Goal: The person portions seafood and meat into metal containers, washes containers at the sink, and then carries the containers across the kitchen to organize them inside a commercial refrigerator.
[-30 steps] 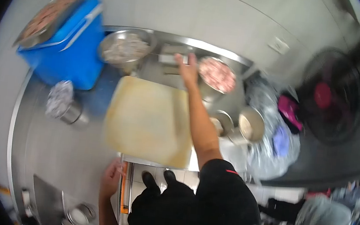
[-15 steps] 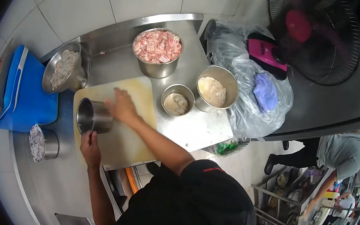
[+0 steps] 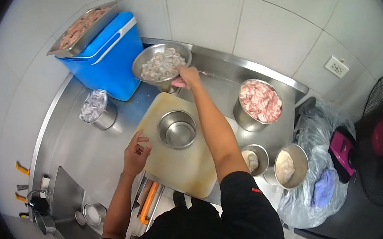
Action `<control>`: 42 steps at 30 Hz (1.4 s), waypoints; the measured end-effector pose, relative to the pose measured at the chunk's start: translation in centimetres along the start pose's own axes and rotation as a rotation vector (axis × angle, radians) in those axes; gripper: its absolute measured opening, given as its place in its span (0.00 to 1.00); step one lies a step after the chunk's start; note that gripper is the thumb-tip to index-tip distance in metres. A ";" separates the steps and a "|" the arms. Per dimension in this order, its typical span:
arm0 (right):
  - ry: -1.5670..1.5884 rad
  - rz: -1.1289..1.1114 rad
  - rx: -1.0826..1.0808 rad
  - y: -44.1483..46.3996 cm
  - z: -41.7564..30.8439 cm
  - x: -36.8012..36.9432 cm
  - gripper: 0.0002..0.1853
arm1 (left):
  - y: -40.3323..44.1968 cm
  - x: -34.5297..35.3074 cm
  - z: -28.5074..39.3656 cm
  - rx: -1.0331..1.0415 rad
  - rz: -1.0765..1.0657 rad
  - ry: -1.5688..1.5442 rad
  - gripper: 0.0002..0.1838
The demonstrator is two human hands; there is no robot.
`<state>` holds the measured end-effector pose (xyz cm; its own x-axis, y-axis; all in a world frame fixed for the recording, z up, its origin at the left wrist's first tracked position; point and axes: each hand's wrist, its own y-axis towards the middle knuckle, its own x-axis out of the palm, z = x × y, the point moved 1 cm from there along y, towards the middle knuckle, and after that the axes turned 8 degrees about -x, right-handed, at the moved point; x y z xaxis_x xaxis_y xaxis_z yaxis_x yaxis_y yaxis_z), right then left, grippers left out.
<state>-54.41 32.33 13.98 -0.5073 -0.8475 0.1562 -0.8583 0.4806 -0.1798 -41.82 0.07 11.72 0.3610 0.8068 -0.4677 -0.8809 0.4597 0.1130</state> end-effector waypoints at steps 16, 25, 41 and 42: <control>-0.060 -0.033 -0.141 -14.3 -1.0 1.6 0.18 | 9.0 -3.0 2.5 -0.307 -0.119 -1.106 0.30; -0.978 -0.354 -1.031 -14.4 -4.4 9.4 0.28 | 3.7 -5.4 -7.3 -0.334 0.122 -1.221 0.34; -1.373 -0.494 -0.503 -11.7 -0.9 9.9 0.66 | 9.5 -1.5 -0.9 -0.279 0.118 -1.193 0.37; -1.302 -0.413 -0.532 -11.4 0.2 9.1 0.61 | 10.0 -0.4 -1.6 -0.243 0.128 -1.215 0.35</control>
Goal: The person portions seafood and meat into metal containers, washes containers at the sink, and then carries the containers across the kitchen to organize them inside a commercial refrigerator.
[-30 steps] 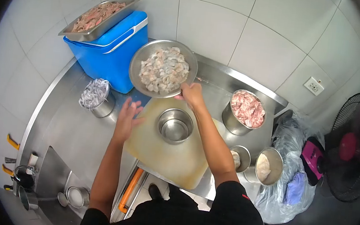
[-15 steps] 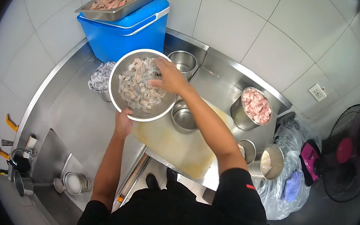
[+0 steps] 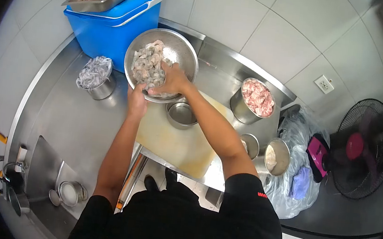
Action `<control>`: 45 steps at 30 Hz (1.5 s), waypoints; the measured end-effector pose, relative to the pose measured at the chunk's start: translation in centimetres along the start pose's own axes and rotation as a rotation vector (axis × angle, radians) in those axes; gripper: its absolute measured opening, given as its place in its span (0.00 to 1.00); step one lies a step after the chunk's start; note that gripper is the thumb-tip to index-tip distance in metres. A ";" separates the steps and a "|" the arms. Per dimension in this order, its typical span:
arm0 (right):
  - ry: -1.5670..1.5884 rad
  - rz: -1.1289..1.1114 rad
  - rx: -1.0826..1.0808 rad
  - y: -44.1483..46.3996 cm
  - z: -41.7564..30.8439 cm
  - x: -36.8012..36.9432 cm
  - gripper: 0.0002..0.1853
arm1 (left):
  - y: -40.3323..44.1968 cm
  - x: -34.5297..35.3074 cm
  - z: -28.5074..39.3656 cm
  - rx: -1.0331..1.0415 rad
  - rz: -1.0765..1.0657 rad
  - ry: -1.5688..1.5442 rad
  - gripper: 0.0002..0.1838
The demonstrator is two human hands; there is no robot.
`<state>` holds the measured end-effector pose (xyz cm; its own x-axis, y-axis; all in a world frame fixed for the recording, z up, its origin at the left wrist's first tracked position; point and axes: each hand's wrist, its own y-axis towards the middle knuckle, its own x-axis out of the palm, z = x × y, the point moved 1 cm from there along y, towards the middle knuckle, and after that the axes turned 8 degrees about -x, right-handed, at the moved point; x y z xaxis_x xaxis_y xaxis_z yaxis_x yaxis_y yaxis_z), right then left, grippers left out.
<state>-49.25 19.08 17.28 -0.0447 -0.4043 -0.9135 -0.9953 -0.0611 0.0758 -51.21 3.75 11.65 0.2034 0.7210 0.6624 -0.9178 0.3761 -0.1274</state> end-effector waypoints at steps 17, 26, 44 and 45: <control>0.190 0.519 0.026 -10.8 1.1 2.7 0.25 | 1.5 2.1 -5.9 0.239 0.022 0.029 0.31; 0.390 0.182 0.151 -4.6 3.6 -3.4 0.32 | 1.5 2.0 -5.8 0.239 0.047 0.016 0.27; 0.222 0.443 -0.057 -8.9 2.6 -0.4 0.17 | 1.1 3.3 -5.3 0.440 -0.089 0.268 0.31; 0.266 0.527 -0.165 -8.8 2.4 -1.2 0.19 | 1.1 3.2 -5.2 0.440 -0.091 0.270 0.31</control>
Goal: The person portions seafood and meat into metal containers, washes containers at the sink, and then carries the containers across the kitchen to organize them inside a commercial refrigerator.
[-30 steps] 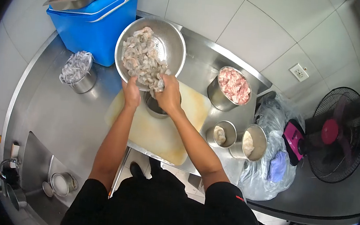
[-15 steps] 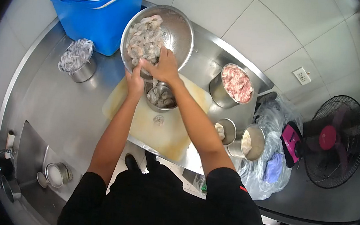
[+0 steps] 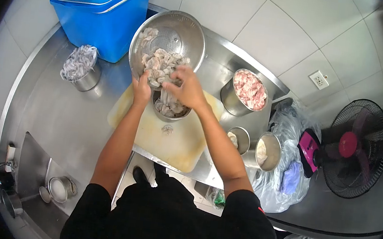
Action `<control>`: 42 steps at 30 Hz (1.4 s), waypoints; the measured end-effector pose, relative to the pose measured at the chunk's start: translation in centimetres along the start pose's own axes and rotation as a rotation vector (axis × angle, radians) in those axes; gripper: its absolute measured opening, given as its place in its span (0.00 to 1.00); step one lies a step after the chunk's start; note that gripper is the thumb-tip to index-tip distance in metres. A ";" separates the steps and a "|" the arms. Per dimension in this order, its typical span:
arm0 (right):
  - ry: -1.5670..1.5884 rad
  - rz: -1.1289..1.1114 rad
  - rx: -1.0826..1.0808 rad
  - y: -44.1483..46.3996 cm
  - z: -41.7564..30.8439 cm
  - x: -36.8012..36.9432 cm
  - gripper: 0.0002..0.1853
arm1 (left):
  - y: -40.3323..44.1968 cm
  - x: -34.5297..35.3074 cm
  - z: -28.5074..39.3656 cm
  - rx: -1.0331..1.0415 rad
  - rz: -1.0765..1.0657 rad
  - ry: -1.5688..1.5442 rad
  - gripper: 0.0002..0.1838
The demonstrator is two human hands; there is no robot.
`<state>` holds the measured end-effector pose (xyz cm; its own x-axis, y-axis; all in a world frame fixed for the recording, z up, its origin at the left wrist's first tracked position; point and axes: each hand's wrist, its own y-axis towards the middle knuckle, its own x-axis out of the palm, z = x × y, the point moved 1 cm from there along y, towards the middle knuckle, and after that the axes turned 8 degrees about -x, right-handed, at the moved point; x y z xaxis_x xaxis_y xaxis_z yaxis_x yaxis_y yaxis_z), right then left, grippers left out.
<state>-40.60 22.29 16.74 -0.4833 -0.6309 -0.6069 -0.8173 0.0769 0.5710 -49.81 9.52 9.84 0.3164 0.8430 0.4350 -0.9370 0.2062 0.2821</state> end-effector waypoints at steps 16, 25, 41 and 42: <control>-0.319 -0.060 0.459 0.5 0.5 3.0 0.37 | -0.1 1.1 -0.1 -0.022 -0.067 -0.073 0.30; -0.006 0.043 0.152 0.7 1.9 1.4 0.39 | -0.6 -0.1 -1.5 -0.056 -0.072 0.040 0.27; -0.125 -0.238 -0.010 -5.5 -0.6 1.4 0.18 | 0.6 -0.5 -1.3 -0.030 -0.033 0.260 0.33; -0.124 -0.228 -0.019 -4.7 -0.5 0.5 0.18 | 0.4 -0.8 -1.7 -0.063 -0.032 0.278 0.33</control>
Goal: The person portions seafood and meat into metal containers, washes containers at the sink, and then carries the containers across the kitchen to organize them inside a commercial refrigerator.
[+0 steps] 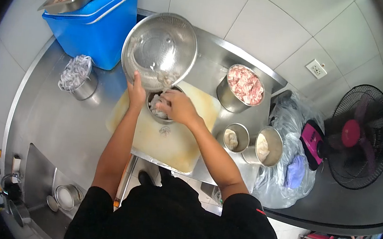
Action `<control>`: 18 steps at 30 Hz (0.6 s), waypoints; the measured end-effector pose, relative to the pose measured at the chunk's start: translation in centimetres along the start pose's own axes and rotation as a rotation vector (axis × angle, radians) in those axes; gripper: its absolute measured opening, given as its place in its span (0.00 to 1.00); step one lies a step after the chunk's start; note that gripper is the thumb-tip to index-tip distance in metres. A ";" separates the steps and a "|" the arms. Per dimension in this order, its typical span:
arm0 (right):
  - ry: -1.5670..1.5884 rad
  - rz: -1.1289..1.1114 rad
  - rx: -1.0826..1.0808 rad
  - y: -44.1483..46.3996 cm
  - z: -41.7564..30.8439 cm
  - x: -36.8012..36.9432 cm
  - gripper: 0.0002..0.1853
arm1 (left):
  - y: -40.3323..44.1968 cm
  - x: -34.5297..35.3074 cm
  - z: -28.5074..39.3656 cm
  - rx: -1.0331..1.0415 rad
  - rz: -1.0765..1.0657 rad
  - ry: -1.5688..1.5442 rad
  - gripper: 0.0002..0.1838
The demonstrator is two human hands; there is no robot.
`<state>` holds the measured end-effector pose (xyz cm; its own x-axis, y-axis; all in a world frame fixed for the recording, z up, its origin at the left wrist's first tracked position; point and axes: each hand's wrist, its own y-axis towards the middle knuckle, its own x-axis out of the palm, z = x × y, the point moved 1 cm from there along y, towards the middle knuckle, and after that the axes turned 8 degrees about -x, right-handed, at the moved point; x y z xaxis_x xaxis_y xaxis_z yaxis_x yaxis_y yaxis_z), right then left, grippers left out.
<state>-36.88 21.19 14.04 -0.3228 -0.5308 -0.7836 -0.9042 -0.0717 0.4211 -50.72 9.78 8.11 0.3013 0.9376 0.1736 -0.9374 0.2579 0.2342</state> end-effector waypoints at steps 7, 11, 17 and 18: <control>-0.235 0.173 0.118 6.0 3.2 -1.4 0.13 | -0.7 -0.3 0.4 -0.178 -0.078 0.064 0.31; -0.058 0.102 0.209 3.9 3.0 2.0 0.10 | -1.3 1.2 2.4 -0.045 0.009 -0.107 0.29; 0.072 0.030 0.083 2.2 1.1 0.7 0.09 | 1.2 -4.3 -3.3 -0.029 0.012 0.274 0.30; 0.076 0.143 0.060 3.0 0.9 -0.1 0.10 | 0.8 -3.3 -1.4 -0.139 -0.016 0.012 0.31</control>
<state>-39.81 21.80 14.92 -0.4290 -0.5945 -0.6801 -0.8667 0.0586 0.4955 -52.75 7.22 6.42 0.3152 0.9356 0.1593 -0.9478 0.3019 0.1022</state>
